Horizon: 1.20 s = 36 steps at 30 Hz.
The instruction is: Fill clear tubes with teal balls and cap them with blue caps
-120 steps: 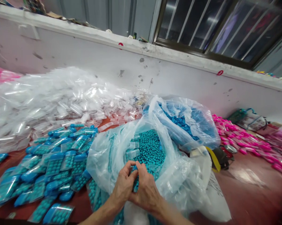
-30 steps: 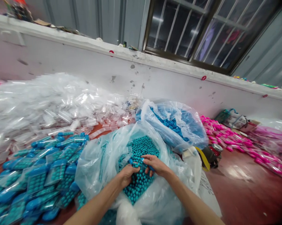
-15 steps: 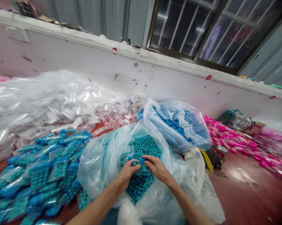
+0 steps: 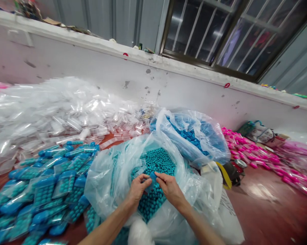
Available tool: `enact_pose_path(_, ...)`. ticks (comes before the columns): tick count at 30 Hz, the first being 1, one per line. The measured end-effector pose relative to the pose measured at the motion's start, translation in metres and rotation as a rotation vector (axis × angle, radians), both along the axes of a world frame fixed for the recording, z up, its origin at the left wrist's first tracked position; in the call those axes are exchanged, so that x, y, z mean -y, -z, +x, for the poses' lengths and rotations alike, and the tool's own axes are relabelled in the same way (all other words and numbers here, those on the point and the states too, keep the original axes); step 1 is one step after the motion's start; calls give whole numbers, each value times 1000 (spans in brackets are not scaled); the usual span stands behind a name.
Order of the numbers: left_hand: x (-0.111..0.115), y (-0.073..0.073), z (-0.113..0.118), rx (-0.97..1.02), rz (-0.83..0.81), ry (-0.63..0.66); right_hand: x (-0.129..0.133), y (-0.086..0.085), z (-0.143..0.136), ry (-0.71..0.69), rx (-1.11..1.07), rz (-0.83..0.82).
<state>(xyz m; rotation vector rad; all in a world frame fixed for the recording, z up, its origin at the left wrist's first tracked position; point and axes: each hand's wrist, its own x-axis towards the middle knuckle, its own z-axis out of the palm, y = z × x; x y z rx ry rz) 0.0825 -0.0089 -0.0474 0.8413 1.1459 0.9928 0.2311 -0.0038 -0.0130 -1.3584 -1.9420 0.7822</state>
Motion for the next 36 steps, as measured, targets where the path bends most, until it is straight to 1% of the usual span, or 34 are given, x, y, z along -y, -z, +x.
enact_pose_path(3,3,-4,1,174,-100,76,0,2,1,36,-57,-139)
enact_pose_path(6,3,-5,4,230,-113,65,1,0,0,47,-80,-139)
enact_pose_path(9,2,-4,6,262,-103,49,2,-4,-1,86,-118,-124)
enact_pose_path(11,1,-4,8,262,-110,34,1,-5,-2,88,-127,-149)
enact_pose_path(14,0,-3,9,225,-117,-16,-1,1,-2,52,-164,-254)
enact_pose_path(17,-3,-5,9,193,-79,-38,-5,9,-3,72,-270,-354)
enact_pose_path(19,-3,-7,6,199,-44,3,-8,12,-2,91,-321,-380)
enact_pose_path(22,-1,-11,0,228,-15,114,-11,9,1,85,-376,-419)
enact_pose_path(24,1,-12,-4,219,-30,160,-12,6,3,91,-404,-416)
enact_pose_path(26,3,-13,-5,193,-48,173,-11,3,4,89,-383,-385)
enact_pose_path(30,6,-15,-4,173,-23,141,-8,-2,3,5,-236,-332)
enact_pose_path(34,10,-16,-2,195,-23,130,-2,-8,1,-66,-128,-198)
enact_pose_path(36,12,-14,2,165,-19,87,2,-9,0,-88,-96,-156)
